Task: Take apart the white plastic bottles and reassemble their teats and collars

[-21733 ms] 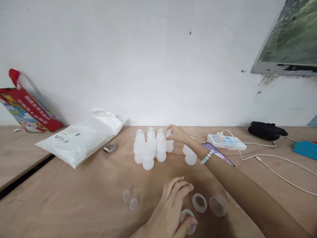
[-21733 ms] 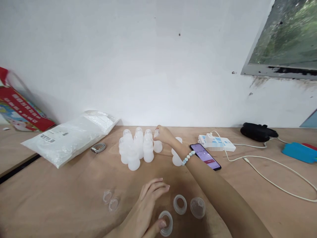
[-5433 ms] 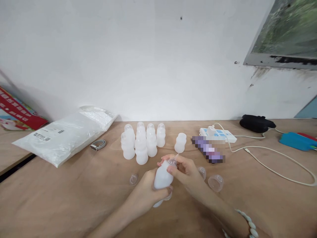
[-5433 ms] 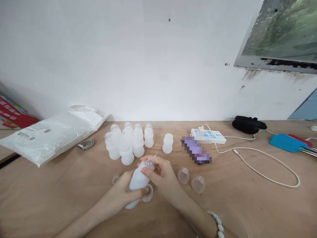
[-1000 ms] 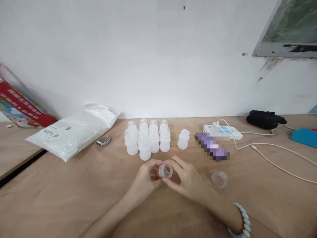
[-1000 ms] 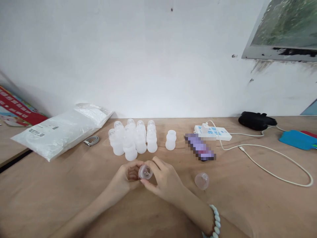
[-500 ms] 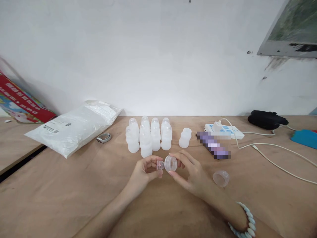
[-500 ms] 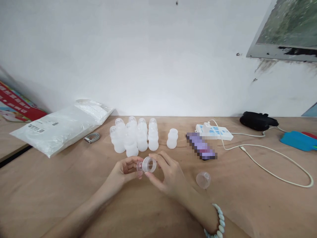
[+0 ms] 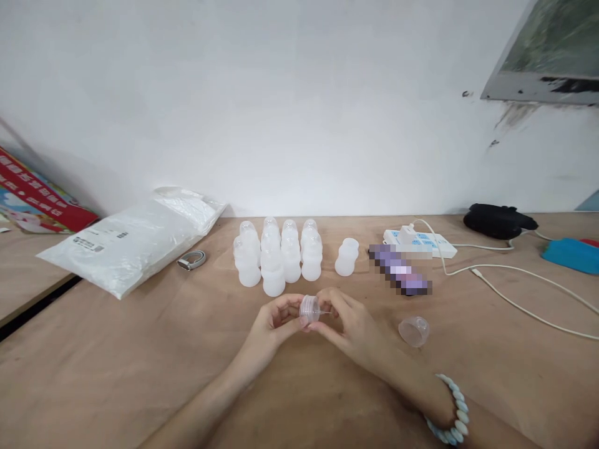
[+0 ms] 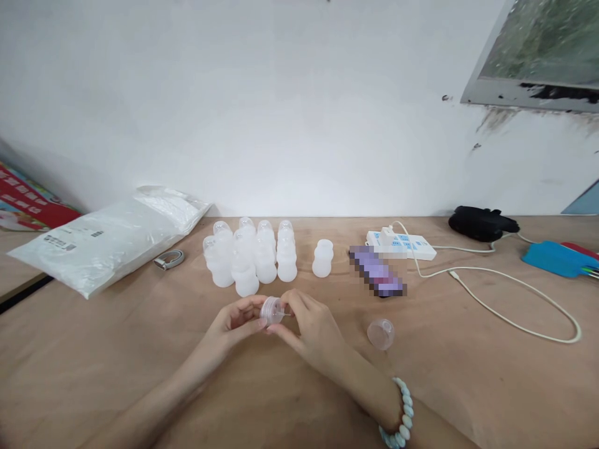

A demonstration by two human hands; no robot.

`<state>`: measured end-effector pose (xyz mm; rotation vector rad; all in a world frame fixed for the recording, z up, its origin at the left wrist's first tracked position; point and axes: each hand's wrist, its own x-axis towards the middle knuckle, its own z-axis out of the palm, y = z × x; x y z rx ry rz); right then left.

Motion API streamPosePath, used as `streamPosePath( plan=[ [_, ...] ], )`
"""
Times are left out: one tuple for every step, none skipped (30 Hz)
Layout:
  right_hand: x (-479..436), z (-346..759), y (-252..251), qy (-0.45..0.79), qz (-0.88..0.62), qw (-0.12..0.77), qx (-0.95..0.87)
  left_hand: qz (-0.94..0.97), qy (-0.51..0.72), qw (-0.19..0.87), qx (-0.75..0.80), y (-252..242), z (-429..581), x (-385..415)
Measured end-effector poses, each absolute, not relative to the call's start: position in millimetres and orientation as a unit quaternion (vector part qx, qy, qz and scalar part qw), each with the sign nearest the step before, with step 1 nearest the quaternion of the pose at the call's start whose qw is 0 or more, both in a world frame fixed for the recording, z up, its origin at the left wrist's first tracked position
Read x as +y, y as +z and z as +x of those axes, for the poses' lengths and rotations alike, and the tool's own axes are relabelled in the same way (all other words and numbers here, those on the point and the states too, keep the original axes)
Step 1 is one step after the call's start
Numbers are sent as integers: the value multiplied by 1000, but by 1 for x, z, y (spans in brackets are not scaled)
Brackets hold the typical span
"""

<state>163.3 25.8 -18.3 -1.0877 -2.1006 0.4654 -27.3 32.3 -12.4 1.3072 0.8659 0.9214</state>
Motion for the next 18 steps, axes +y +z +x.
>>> streamPosePath(
  plan=[
    [26, 163, -17, 182, -416, 353, -818, 570, 402, 609, 379, -13, -27, 32],
    [26, 163, -16, 183, -411, 351, -821, 572, 403, 604, 381, -14, -27, 33],
    [26, 163, -16, 183, -406, 351, -824, 573, 405, 601, 384, -15, -26, 33],
    [26, 163, -15, 185, -402, 352, -825, 574, 406, 599, 384, -16, -26, 33],
    [26, 163, -15, 191, -398, 353, -825, 574, 406, 597, 385, -16, -26, 33],
    [26, 163, -15, 203, -394, 356, -823, 575, 406, 597, 385, -17, -26, 33],
    [27, 163, -16, 218, -389, 363, -818, 575, 407, 597, 383, -18, -26, 33],
    [28, 163, -16, 236, -383, 372, -812, 575, 407, 598, 382, -19, -27, 33],
    [29, 163, -17, 255, -378, 382, -804, 575, 409, 598, 380, -20, -27, 33],
    [29, 163, -17, 273, -374, 394, -794, 574, 413, 597, 378, -22, -27, 33],
    [30, 163, -17, 291, -371, 405, -784, 572, 420, 596, 375, -23, -26, 33],
    [30, 163, -17, 309, -370, 414, -772, 569, 432, 594, 369, -24, -26, 33],
    [31, 162, -17, 327, -372, 422, -759, 567, 447, 589, 363, -25, -25, 32],
    [30, 161, -17, 345, -374, 429, -746, 567, 465, 579, 358, -25, -25, 30],
    [30, 160, -17, 361, -376, 437, -733, 568, 482, 563, 358, -25, -24, 29],
    [29, 159, -17, 372, -378, 443, -722, 575, 495, 541, 362, -24, -23, 27],
    [28, 158, -18, 381, -378, 448, -715, 588, 502, 515, 371, -23, -23, 24],
    [27, 156, -18, 386, -377, 452, -710, 605, 499, 489, 382, -22, -22, 22]
  ],
)
